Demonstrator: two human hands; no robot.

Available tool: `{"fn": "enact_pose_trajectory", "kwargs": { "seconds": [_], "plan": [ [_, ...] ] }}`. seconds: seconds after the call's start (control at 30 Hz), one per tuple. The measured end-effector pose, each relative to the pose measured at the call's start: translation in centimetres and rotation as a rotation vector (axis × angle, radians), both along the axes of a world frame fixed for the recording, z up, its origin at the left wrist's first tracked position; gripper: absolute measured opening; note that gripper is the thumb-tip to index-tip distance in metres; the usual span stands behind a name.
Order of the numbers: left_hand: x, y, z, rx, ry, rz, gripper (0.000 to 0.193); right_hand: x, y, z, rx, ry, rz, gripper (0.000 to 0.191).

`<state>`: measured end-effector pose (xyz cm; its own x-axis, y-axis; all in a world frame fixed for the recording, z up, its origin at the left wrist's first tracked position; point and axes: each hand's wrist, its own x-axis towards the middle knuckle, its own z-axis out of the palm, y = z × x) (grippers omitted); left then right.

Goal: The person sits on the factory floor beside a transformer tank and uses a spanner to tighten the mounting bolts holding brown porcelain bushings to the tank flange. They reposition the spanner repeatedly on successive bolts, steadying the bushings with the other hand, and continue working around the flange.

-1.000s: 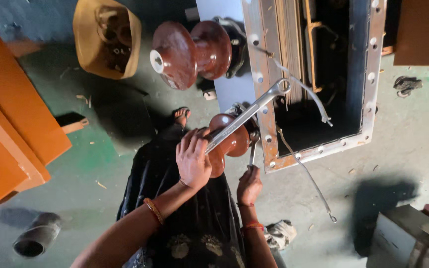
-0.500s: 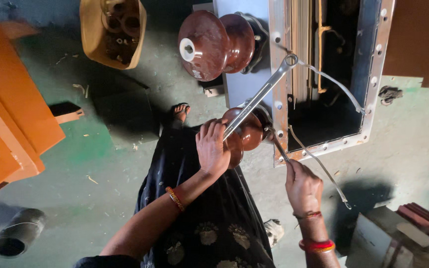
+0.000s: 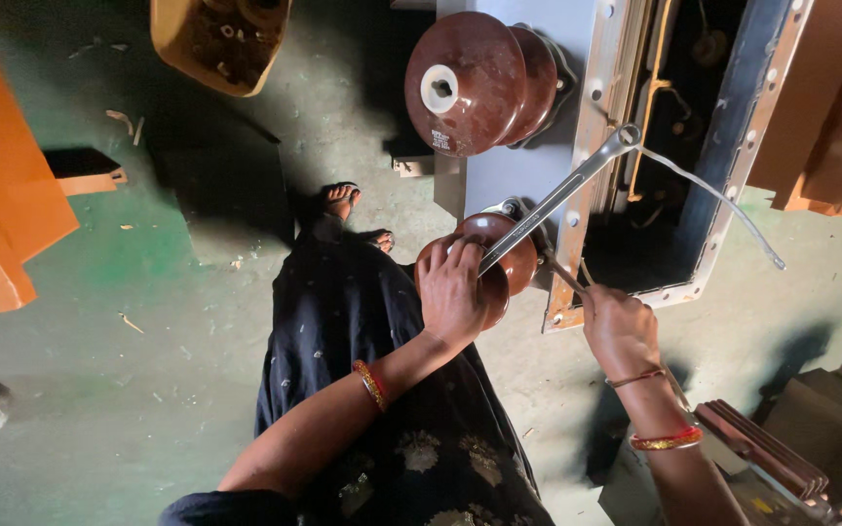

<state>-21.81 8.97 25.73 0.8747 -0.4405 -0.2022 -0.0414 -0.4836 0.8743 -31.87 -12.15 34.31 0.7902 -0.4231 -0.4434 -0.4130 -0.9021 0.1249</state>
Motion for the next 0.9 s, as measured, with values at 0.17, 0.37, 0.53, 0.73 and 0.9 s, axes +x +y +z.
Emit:
{"fn": "enact_pose_trajectory", "kwargs": {
  "seconds": [0.17, 0.37, 0.53, 0.73, 0.9],
  "plan": [
    [0.0, 0.0, 0.1, 0.007, -0.002, -0.017, 0.048, -1.2, 2.2, -2.1, -0.135, 0.176, -0.083, 0.018],
    [0.0, 0.1, 0.1, 0.057, -0.034, -0.058, 0.05, -3.6, 3.3, -2.4, -0.068, 0.144, -0.231, 0.018],
    [0.0, 0.2, 0.2, 0.03, -0.049, -0.04, 0.04, -6.1, 4.3, -4.0, -0.077, 0.12, -0.291, 0.018],
    [-0.1, 0.4, 0.2, 0.078, -0.069, -0.058, 0.04, -11.7, 7.9, -10.5, 0.012, -0.158, -0.544, 0.015],
    [-0.4, 0.4, -0.4, 0.086, -0.115, -0.086, 0.042, -12.1, 12.4, -19.8, 0.123, -0.504, -0.799, 0.016]
  ]
}}
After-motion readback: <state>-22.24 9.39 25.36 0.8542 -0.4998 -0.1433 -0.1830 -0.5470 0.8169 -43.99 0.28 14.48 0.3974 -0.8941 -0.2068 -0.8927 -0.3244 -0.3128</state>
